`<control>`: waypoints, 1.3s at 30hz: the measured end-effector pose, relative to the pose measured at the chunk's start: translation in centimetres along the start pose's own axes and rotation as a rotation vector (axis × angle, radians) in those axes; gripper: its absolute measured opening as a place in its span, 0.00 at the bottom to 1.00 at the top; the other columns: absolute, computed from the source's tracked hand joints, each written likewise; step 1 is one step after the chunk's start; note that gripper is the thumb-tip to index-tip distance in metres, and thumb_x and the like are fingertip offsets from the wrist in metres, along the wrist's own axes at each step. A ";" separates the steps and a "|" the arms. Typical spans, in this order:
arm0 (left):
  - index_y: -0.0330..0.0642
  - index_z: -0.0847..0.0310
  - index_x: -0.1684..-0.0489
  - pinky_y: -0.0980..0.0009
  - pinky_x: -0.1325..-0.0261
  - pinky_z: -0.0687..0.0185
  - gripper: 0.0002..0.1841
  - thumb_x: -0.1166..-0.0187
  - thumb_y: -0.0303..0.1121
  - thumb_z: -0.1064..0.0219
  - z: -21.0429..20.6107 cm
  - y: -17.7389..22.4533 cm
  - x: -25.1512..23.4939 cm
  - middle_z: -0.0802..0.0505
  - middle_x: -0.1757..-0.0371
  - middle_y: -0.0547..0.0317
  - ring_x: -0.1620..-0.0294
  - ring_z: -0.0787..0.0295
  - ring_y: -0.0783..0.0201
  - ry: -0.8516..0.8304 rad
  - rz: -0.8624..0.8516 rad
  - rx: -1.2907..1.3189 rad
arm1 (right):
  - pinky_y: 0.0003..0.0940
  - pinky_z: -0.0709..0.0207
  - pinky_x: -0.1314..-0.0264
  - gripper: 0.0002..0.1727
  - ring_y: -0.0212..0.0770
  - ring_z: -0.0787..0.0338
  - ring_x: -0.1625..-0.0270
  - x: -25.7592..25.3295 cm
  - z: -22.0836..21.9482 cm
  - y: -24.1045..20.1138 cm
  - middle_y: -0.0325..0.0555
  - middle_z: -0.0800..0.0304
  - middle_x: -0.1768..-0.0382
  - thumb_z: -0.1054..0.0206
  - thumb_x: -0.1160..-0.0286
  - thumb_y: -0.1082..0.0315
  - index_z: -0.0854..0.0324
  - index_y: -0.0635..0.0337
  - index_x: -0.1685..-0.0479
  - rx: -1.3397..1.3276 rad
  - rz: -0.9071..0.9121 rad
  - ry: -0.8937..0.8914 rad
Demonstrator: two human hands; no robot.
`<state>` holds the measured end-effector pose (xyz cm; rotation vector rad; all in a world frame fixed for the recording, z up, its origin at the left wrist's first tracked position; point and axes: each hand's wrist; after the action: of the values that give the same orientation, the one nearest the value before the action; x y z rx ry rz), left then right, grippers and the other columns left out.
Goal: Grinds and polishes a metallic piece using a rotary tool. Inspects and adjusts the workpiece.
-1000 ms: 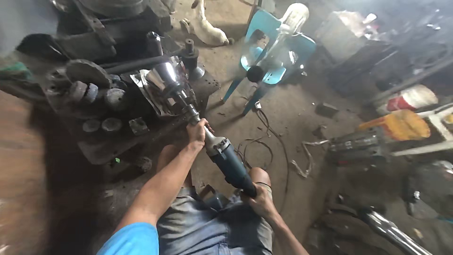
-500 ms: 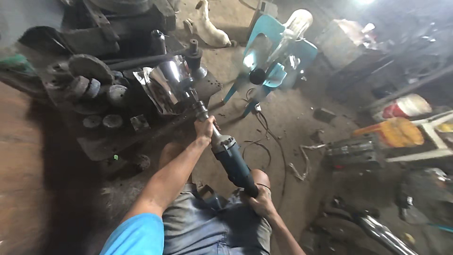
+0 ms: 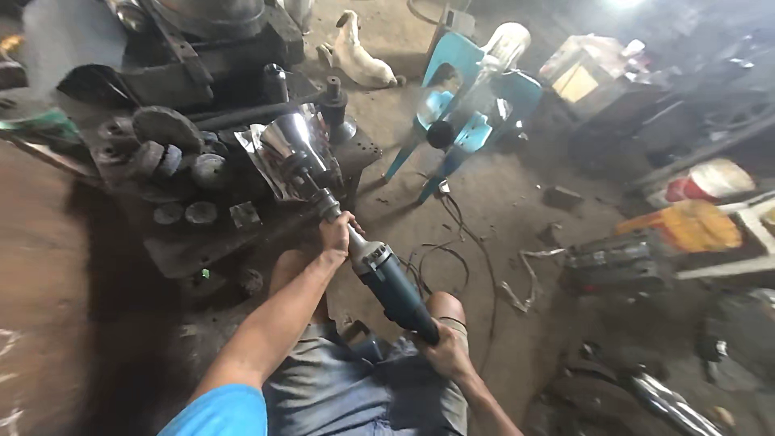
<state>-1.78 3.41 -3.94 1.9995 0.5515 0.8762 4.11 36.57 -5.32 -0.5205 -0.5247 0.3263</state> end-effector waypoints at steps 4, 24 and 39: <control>0.35 0.23 0.63 0.60 0.74 0.10 0.04 0.26 0.26 0.36 -1.7 0.3 -0.6 0.13 0.79 0.52 0.81 0.13 0.57 0.011 0.006 0.008 | 0.48 0.13 0.48 0.20 0.36 0.07 0.59 -0.5 0.1 0.5 0.37 0.06 0.66 0.23 0.38 0.45 0.10 0.49 0.55 -0.077 0.002 -0.003; 0.34 0.23 0.61 0.60 0.74 0.09 0.05 0.26 0.26 0.35 -2.9 -0.3 -0.3 0.12 0.79 0.51 0.81 0.11 0.57 0.017 0.017 -0.036 | 0.50 0.13 0.44 0.20 0.36 0.06 0.56 -0.3 0.6 1.2 0.37 0.05 0.63 0.22 0.38 0.45 0.09 0.48 0.55 -0.050 -0.026 -0.028; 0.37 0.24 0.64 0.58 0.72 0.10 0.04 0.26 0.28 0.37 -1.0 -0.2 -0.4 0.14 0.79 0.53 0.80 0.13 0.56 0.011 -0.001 -0.005 | 0.47 0.13 0.46 0.21 0.35 0.06 0.57 -0.4 0.1 0.9 0.37 0.05 0.63 0.24 0.35 0.44 0.10 0.47 0.51 -0.051 0.008 -0.028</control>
<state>-2.81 3.81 -3.91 1.9908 0.5558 0.8883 3.53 37.19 -5.92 -0.5681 -0.5599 0.3286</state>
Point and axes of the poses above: each hand's wrist, its own x-axis away from the middle knuckle, its own z-axis out of the back of the hand, y = z × x
